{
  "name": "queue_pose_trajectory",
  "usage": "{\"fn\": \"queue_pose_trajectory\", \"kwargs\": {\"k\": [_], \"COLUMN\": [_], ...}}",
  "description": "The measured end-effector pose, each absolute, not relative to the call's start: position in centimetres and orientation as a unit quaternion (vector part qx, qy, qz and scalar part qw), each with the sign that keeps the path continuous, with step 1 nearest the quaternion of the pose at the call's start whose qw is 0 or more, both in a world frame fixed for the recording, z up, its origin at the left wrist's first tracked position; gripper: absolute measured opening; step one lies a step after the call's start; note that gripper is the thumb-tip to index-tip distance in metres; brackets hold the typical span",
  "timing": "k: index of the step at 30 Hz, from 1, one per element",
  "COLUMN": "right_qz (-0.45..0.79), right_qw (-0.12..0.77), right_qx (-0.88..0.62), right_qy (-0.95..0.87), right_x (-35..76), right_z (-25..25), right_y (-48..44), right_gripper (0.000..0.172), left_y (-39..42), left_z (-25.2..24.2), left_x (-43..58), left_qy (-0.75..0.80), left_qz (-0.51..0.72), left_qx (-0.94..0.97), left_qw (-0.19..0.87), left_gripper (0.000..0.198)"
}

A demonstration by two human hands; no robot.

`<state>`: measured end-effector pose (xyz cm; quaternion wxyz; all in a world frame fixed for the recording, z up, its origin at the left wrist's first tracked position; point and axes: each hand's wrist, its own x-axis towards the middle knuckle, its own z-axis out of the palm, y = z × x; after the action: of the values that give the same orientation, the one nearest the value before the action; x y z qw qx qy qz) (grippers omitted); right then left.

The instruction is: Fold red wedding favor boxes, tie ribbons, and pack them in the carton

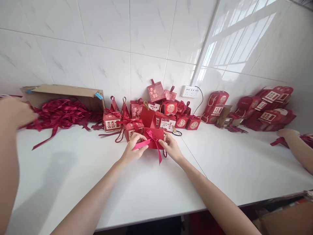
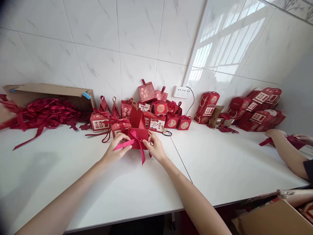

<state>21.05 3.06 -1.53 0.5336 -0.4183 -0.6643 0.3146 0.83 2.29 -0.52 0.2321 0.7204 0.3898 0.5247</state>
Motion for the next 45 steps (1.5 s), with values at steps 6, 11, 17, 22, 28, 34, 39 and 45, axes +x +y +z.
{"fn": "queue_pose_trajectory", "kwargs": {"k": [6, 11, 17, 22, 28, 34, 39, 45], "right_qz": [0.329, 0.284, 0.236, 0.236, 0.369, 0.411, 0.429, 0.326], "right_qw": [0.559, 0.552, 0.513, 0.489, 0.528, 0.541, 0.540, 0.497], "right_qx": [-0.430, -0.421, -0.367, -0.413, -0.430, -0.439, -0.435, -0.392], "right_qy": [-0.628, -0.661, -0.739, -0.731, -0.633, -0.588, -0.579, -0.702], "right_x": [21.1, 20.5, 20.1, 20.2, 20.9, 21.1, 20.9, 21.2], "right_z": [-0.8, -0.8, -0.9, -1.0, 0.1, 0.6, 0.4, -0.2], "right_y": [2.8, 2.2, 1.4, 1.8, 2.3, 2.3, 2.3, 1.9], "right_gripper": [0.039, 0.032, 0.029, 0.031, 0.035, 0.038, 0.039, 0.071], "left_y": [2.3, 2.0, 1.5, 1.6, 1.7, 1.8, 1.8, 1.8], "left_z": [0.1, 0.1, -0.1, -0.4, -0.6, -0.7, -0.9, -0.7], "left_x": [1.0, 1.6, 2.0, 2.1, 2.2, 2.1, 2.1, 2.2], "left_qy": [0.423, 0.452, 0.480, 0.454, 0.439, 0.480, 0.476, 0.473], "left_qz": [0.575, 0.600, 0.594, 0.592, 0.614, 0.572, 0.569, 0.574], "left_qx": [0.619, 0.613, 0.636, 0.648, 0.613, 0.591, 0.615, 0.611], "left_qw": [0.328, 0.246, 0.112, 0.154, 0.234, 0.305, 0.268, 0.271], "left_gripper": [0.011, 0.023, 0.021, 0.019, 0.027, 0.034, 0.034, 0.029]}}
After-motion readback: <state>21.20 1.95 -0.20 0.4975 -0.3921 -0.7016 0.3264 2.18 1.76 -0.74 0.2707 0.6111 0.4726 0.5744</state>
